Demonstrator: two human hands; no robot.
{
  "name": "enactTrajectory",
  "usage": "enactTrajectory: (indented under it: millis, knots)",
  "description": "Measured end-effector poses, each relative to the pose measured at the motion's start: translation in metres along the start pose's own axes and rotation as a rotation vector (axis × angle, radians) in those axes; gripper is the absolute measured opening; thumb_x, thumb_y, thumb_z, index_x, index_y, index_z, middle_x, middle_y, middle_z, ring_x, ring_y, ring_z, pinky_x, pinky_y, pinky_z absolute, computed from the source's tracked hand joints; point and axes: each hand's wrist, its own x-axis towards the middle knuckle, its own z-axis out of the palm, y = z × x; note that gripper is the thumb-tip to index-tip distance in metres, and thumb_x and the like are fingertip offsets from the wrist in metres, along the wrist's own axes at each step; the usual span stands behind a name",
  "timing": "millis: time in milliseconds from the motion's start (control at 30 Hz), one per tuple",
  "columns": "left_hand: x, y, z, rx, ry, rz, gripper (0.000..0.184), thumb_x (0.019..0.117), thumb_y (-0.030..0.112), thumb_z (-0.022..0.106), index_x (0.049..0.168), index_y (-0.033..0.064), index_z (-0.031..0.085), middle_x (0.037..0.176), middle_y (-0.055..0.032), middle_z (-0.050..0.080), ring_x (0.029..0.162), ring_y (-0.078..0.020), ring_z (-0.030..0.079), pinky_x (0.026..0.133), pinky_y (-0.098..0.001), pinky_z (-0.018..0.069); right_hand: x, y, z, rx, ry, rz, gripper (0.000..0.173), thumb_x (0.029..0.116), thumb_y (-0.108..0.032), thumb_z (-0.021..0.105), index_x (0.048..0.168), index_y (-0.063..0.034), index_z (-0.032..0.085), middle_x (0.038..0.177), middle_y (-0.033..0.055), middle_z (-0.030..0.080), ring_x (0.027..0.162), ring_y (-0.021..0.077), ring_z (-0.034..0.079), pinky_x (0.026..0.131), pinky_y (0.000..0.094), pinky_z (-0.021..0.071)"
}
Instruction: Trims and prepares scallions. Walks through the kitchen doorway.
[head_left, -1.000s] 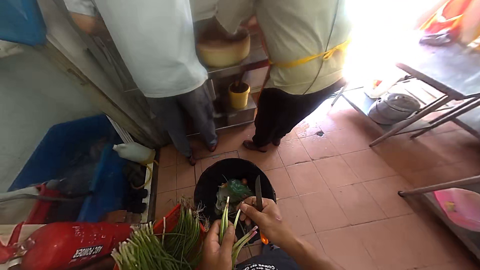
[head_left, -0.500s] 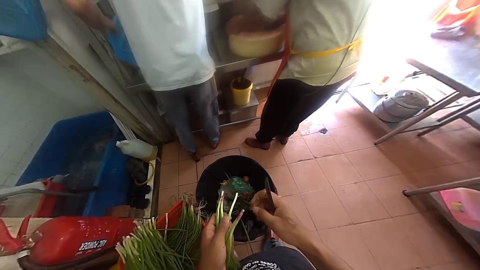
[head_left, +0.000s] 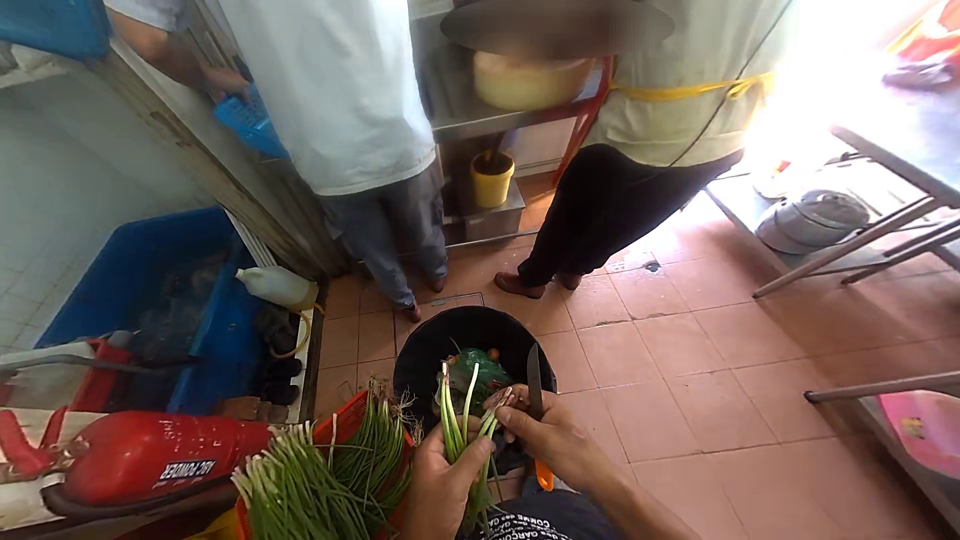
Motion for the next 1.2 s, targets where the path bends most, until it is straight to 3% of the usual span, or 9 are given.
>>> enactTrajectory:
  millis: [200,367,533,633,700,800,867,1100,1200]
  knots:
    - [-0.001,-0.003,0.001,-0.065,0.049,0.051,0.021,0.0940,0.005,0.063,0.112,-0.0059,0.066,0.092,-0.0163,0.072,0.076,-0.0173,0.068,0.066,-0.0269,0.0568,-0.002,0.006,0.005,0.253,0.059,0.128,0.016,0.0999,-0.016,0.064,0.110,-0.0037,0.065,0.081,0.0062,0.068,0.055,0.0043,0.054,0.046,0.0162,0.0395]
    - [0.001,-0.004,0.004,-0.130,0.081,-0.032,0.020,0.1016,0.005,0.053,0.115,-0.0069,0.061,0.089,-0.0158,0.070,0.070,-0.0182,0.068,0.062,-0.0281,0.0585,-0.011,0.011,0.008,0.332,0.047,0.099,0.014,0.0989,-0.015,0.064,0.108,-0.0046,0.063,0.080,0.0070,0.068,0.052,0.0031,0.053,0.044,0.0153,0.0382]
    - [0.001,-0.005,0.005,-0.265,0.015,-0.204,0.027,0.1089,0.011,0.040,0.122,-0.0078,0.055,0.094,-0.0214,0.073,0.080,-0.0266,0.074,0.072,-0.0377,0.0631,-0.015,0.010,0.015,0.142,0.158,-0.095,0.016,0.0919,-0.016,0.075,0.096,-0.0063,0.064,0.078,0.0021,0.069,0.064,0.0065,0.063,0.058,0.0209,0.0534]
    - [-0.001,-0.004,0.007,-0.269,-0.007,-0.224,0.025,0.1094,0.012,0.039,0.122,-0.0058,0.051,0.094,-0.0219,0.073,0.081,-0.0292,0.075,0.074,-0.0417,0.0642,-0.015,0.012,0.014,-0.019,0.165,-0.131,0.015,0.0927,-0.018,0.075,0.096,-0.0082,0.064,0.075,-0.0016,0.064,0.063,0.0054,0.060,0.058,0.0211,0.0511]
    - [-0.002,-0.003,0.009,-0.245,-0.009,-0.223,0.024,0.1098,0.012,0.039,0.122,-0.0048,0.051,0.091,-0.0209,0.073,0.075,-0.0285,0.075,0.069,-0.0417,0.0646,-0.016,0.013,0.012,-0.128,0.127,-0.112,0.015,0.0938,-0.018,0.074,0.100,-0.0073,0.065,0.078,-0.0010,0.066,0.066,0.0069,0.061,0.061,0.0228,0.0530]
    - [-0.001,-0.004,0.011,-0.201,-0.012,-0.252,0.024,0.1105,0.014,0.038,0.122,-0.0026,0.050,0.086,-0.0180,0.068,0.058,-0.0250,0.069,0.051,-0.0370,0.0613,-0.017,0.013,0.005,-0.262,0.053,0.013,0.021,0.0950,-0.023,0.072,0.110,-0.0092,0.067,0.088,-0.0010,0.068,0.070,0.0084,0.062,0.064,0.0246,0.0544]
    - [0.000,-0.005,0.013,-0.164,-0.013,-0.275,0.023,0.1106,0.015,0.040,0.122,-0.0019,0.051,0.086,-0.0174,0.067,0.057,-0.0251,0.069,0.047,-0.0366,0.0601,-0.019,0.014,0.003,-0.297,0.045,0.055,0.022,0.0947,-0.026,0.072,0.110,-0.0102,0.070,0.094,-0.0004,0.067,0.071,0.0085,0.063,0.063,0.0245,0.0551]
    - [0.004,-0.015,0.011,-0.053,0.037,-0.287,0.024,0.1096,0.016,0.045,0.114,-0.0049,0.057,0.084,-0.0165,0.069,0.067,-0.0256,0.072,0.056,-0.0392,0.0633,-0.020,0.016,0.007,-0.274,0.071,0.159,0.015,0.0960,-0.020,0.070,0.105,-0.0082,0.069,0.088,0.0007,0.070,0.076,0.0103,0.068,0.070,0.0268,0.0582]
    - [0.006,-0.017,0.005,-0.028,0.039,-0.287,0.023,0.1077,0.014,0.049,0.108,-0.0052,0.061,0.083,-0.0163,0.071,0.070,-0.0253,0.073,0.061,-0.0398,0.0645,-0.019,0.016,0.007,-0.309,0.047,0.178,0.018,0.0959,-0.023,0.070,0.107,-0.0089,0.069,0.095,0.0010,0.070,0.081,0.0097,0.068,0.075,0.0271,0.0592]
